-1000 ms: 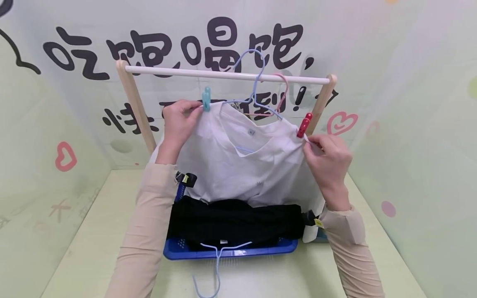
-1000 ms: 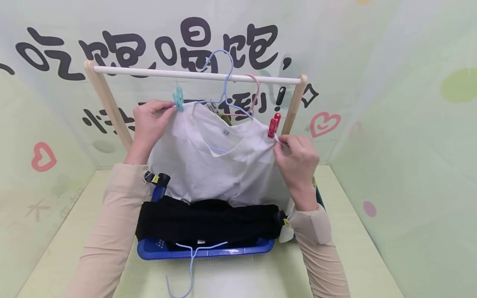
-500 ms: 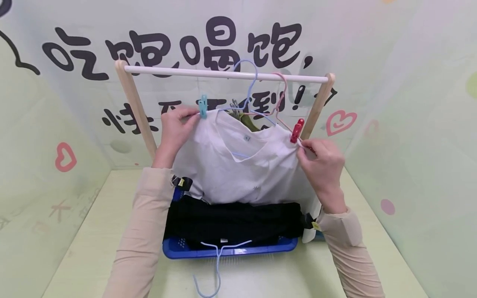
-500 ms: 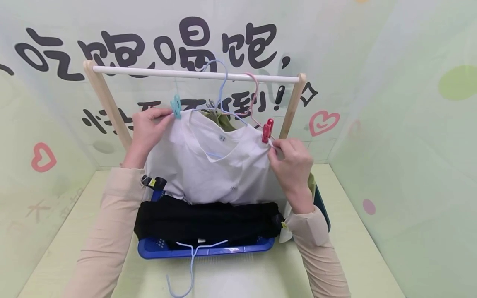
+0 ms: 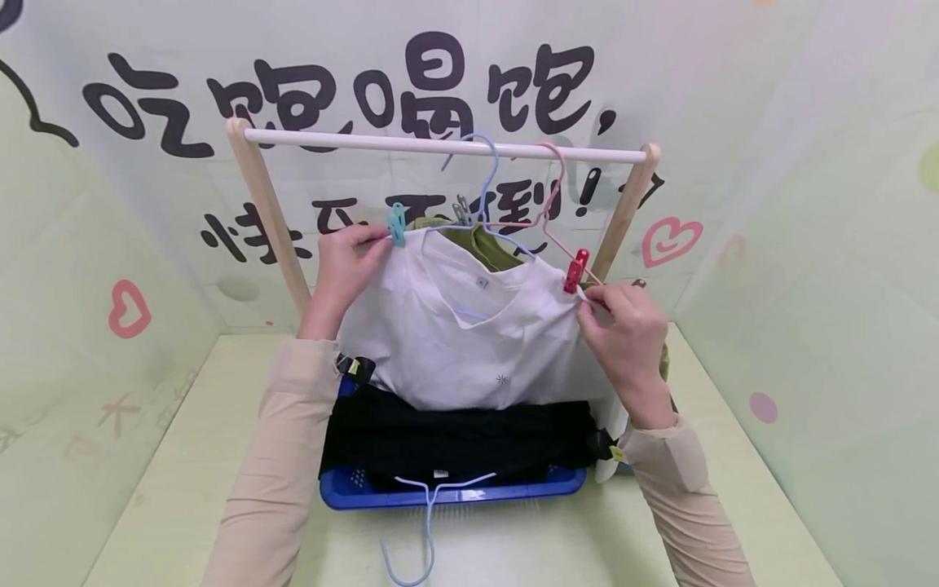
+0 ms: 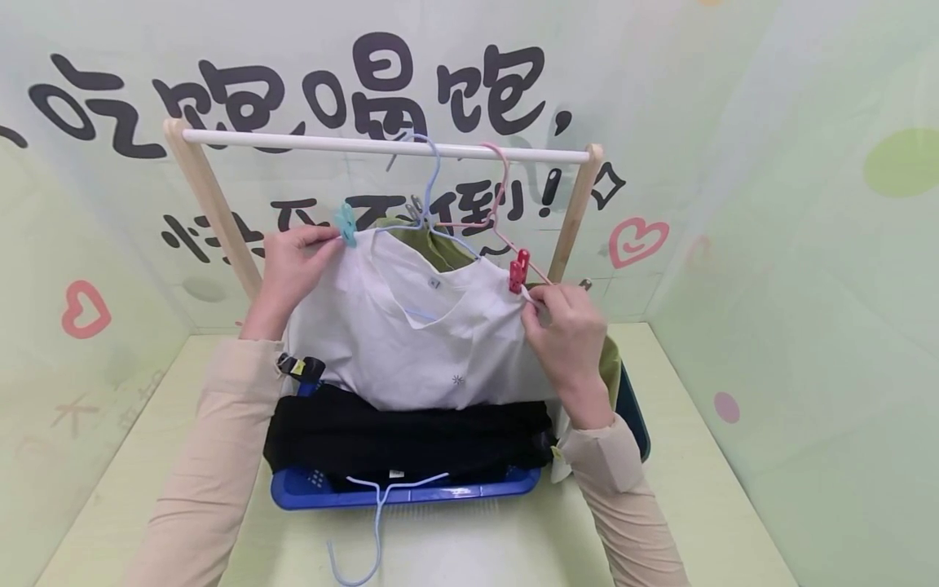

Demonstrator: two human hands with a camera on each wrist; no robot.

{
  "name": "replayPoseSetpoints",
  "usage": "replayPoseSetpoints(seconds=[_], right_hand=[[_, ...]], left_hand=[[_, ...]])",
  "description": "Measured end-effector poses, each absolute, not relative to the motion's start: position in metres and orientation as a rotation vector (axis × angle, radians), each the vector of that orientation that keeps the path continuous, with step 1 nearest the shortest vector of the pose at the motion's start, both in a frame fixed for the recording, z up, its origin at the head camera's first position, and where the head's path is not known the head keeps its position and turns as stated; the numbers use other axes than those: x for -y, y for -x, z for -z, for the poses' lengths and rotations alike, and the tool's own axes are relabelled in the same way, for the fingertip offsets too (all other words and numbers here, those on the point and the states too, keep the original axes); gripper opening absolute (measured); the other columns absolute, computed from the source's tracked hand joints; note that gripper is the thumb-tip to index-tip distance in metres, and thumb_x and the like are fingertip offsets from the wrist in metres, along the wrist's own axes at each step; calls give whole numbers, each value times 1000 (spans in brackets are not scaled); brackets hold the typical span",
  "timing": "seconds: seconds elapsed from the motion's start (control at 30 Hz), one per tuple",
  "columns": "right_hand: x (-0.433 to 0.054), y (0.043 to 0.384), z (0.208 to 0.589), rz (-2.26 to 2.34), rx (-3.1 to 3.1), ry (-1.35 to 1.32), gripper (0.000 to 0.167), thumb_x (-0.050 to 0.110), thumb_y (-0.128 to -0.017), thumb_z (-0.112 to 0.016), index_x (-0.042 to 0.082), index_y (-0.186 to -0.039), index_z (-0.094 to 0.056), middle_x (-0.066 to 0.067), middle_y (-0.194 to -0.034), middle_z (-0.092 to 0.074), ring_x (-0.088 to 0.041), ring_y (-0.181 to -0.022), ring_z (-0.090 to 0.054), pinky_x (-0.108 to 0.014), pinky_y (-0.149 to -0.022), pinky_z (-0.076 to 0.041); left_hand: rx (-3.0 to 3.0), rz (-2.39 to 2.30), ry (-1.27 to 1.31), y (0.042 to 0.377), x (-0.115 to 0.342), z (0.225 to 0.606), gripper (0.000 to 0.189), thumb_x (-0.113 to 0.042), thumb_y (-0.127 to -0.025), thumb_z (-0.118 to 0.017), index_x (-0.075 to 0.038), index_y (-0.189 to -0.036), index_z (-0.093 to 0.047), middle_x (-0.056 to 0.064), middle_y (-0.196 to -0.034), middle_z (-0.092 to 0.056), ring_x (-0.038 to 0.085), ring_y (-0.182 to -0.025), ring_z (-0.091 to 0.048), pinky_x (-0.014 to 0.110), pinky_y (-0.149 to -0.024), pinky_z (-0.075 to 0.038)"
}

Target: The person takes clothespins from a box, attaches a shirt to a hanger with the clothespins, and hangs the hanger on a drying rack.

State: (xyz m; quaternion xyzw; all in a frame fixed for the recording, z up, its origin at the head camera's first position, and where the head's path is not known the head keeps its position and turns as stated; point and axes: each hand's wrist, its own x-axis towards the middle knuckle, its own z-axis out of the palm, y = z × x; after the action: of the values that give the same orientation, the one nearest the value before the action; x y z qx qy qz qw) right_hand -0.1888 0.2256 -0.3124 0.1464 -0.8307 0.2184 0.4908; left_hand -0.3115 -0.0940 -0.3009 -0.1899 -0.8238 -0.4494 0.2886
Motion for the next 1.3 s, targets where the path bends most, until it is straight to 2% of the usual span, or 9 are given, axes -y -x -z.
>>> replayPoseSetpoints(seconds=[0.37,0.7,1.1,1.3], right_hand=[[-226,190,318,-496,2036,-380,5,-1,-77,-68,-5,-80,-67,-17,-72,-63,-33,-69,-58,-43,-62,-50],[-228,192,319,-499,2033,-382,6,0,-78,-67,-4,-81,-68,-17,-76,-64,-33,-74,-59,-45,-67,-50],[-233,188,319,-515,2043,-402,11,3,-79,-70,-4,-87,-69,-17,-81,-66,-33,-76,-58,-44,-69,-49],[-243,181,321,-646,1950,-412,14,-1,-76,-70,-3,-89,-70,-16,-83,-66,-32,-77,-58,-39,-70,-47]], left_hand=[[2193,1222,530,322,92,312,14,3,-83,-64,10,-94,-69,25,-93,-67,35,-89,-63,41,-85,-48],[2194,1179,589,331,92,315,15,2,-83,-64,10,-94,-69,25,-91,-67,35,-87,-64,43,-84,-47],[2234,1145,555,334,92,317,20,-4,-82,-66,8,-99,-68,24,-97,-66,37,-93,-60,44,-90,-42],[2120,1138,508,328,95,315,17,0,-79,-67,8,-94,-69,23,-94,-66,38,-89,-60,42,-85,-43]])
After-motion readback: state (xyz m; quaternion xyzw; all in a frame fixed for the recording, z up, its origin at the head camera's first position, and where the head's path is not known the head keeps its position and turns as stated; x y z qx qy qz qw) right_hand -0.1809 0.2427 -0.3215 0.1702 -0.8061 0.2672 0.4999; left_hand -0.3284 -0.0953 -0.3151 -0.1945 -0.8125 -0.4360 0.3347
